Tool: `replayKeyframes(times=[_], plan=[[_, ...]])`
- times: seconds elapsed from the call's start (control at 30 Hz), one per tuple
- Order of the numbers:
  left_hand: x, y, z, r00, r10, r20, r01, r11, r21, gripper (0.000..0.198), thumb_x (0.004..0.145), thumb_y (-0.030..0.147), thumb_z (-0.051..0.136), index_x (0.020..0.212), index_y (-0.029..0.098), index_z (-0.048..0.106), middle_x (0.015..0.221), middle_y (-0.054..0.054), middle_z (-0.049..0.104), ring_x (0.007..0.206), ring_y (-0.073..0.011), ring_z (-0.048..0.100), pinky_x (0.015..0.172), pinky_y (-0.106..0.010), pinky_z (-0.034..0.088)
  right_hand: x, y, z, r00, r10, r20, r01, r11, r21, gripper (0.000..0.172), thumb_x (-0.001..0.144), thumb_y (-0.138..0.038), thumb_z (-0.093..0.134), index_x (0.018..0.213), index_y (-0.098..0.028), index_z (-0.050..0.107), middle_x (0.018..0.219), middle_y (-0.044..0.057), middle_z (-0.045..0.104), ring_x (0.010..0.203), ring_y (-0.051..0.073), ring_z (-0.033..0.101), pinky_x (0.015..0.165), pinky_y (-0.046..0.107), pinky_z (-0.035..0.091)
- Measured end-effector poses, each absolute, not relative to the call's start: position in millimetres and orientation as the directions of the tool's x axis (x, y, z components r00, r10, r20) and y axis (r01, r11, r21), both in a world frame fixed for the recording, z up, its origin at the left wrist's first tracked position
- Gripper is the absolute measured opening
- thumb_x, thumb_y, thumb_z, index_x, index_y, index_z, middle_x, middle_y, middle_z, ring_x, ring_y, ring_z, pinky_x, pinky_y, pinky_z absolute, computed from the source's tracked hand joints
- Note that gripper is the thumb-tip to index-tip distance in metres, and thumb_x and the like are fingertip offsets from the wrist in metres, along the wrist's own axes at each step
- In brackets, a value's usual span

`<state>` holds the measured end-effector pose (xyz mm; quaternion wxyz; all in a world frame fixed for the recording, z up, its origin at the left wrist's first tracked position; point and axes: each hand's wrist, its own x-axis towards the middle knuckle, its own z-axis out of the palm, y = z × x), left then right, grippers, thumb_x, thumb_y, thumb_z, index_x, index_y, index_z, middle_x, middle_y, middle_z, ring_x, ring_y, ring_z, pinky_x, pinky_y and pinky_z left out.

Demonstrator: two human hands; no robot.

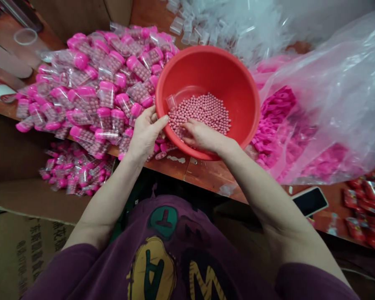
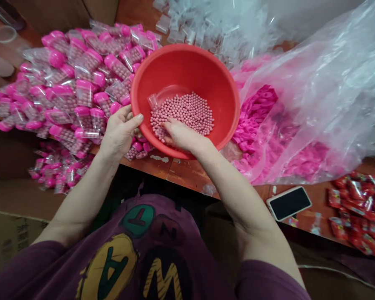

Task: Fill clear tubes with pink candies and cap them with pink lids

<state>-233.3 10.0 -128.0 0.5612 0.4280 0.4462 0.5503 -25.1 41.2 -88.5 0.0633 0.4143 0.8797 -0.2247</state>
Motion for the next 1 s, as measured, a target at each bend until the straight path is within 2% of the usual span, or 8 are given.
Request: replayKeyframes(times=[0.13,0.27,0.37,0.47,0.57,0.67,0.87,1.0], plan=[[-232.2,8.6,-128.4,-0.010,1.000,-0.007,-0.208,0.005,0.978,0.056,0.086,0.062,0.083,0.125,0.025,0.068,0.084,-0.002,0.073,0.060,-0.0139,0.064,0.053,-0.029,0.050,-2.6,55.4,-90.9,-0.577,0.746,-0.333,0.817,0.537,-0.211,0.030,0.093,-0.023,0.062,0.119,-0.010,0.069,0.124,0.020,0.064,0.095,0.026,0.064,0.087,0.039,0.054],[-232.8,6.6,-128.2,-0.038,0.999,-0.004,-0.179,-0.003,0.984,0.055,0.086,0.064,0.081,0.124,0.026,0.069,0.084,-0.003,0.072,0.063,-0.0150,0.067,0.054,-0.029,0.054,33.6,82.1,-100.5,-0.399,0.892,-0.211,0.915,0.402,-0.030,0.031,0.099,-0.016,0.045,0.117,-0.005,0.068,0.127,0.027,0.063,0.102,0.031,0.065,0.091,0.047,0.054],[-233.4,5.8,-127.3,-0.025,0.999,-0.029,-0.190,0.024,0.981,0.058,0.086,0.063,0.082,0.128,0.027,0.068,0.090,-0.004,0.074,0.071,-0.0168,0.071,0.057,-0.029,0.056,39.6,90.8,-108.6,-0.345,0.928,-0.139,0.938,0.345,-0.027,0.036,0.100,-0.010,0.037,0.119,-0.005,0.067,0.130,0.029,0.064,0.116,0.036,0.063,0.097,0.053,0.053],[-232.5,6.7,-125.5,-0.022,0.999,-0.033,-0.214,0.028,0.976,0.056,0.086,0.062,0.083,0.127,0.026,0.068,0.092,-0.005,0.074,0.073,-0.0177,0.071,0.059,-0.030,0.057,13.2,83.0,-110.2,-0.445,0.864,-0.236,0.894,0.444,-0.060,0.035,0.100,-0.011,0.038,0.115,-0.006,0.070,0.127,0.029,0.066,0.117,0.038,0.063,0.101,0.055,0.053],[-230.5,9.1,-127.1,-0.022,0.999,-0.037,-0.212,0.032,0.977,0.053,0.088,0.063,0.081,0.124,0.027,0.068,0.088,-0.004,0.071,0.072,-0.0175,0.070,0.061,-0.031,0.057,-21.1,69.6,-106.2,-0.592,0.732,-0.337,0.804,0.567,-0.181,0.036,0.098,-0.010,0.040,0.115,-0.007,0.071,0.128,0.027,0.067,0.108,0.034,0.065,0.099,0.051,0.054],[-230.0,10.6,-133.7,-0.037,0.999,-0.003,-0.143,-0.002,0.990,0.053,0.091,0.065,0.076,0.126,0.027,0.067,0.086,-0.003,0.068,0.074,-0.0183,0.070,0.065,-0.032,0.059,-32.2,63.2,-99.8,-0.662,0.679,-0.318,0.743,0.538,-0.398,0.032,0.092,-0.013,0.051,0.117,-0.012,0.071,0.126,0.021,0.068,0.105,0.030,0.066,0.098,0.046,0.057],[-231.1,0.1,-118.1,-0.318,0.867,0.384,0.338,-0.274,0.900,0.050,0.099,0.052,0.072,0.139,0.026,0.058,0.115,-0.009,0.066,0.107,-0.0223,0.070,0.093,-0.039,0.063,-3.5,57.8,-89.0,-0.530,0.839,-0.121,0.611,0.278,-0.741,0.037,0.088,-0.034,0.068,0.122,-0.021,0.068,0.121,0.011,0.074,0.109,0.028,0.069,0.104,0.048,0.058],[-214.5,-5.3,-89.5,-0.188,0.874,0.449,0.381,-0.356,0.853,0.025,0.102,0.031,0.066,0.125,0.023,0.067,0.123,-0.010,0.070,0.114,-0.0232,0.071,0.100,-0.039,0.063,-3.6,46.8,-85.0,-0.382,0.923,-0.055,0.460,0.138,-0.877,0.044,0.088,-0.036,0.069,0.129,-0.025,0.057,0.124,0.010,0.072,0.110,0.024,0.070,0.101,0.044,0.061]])
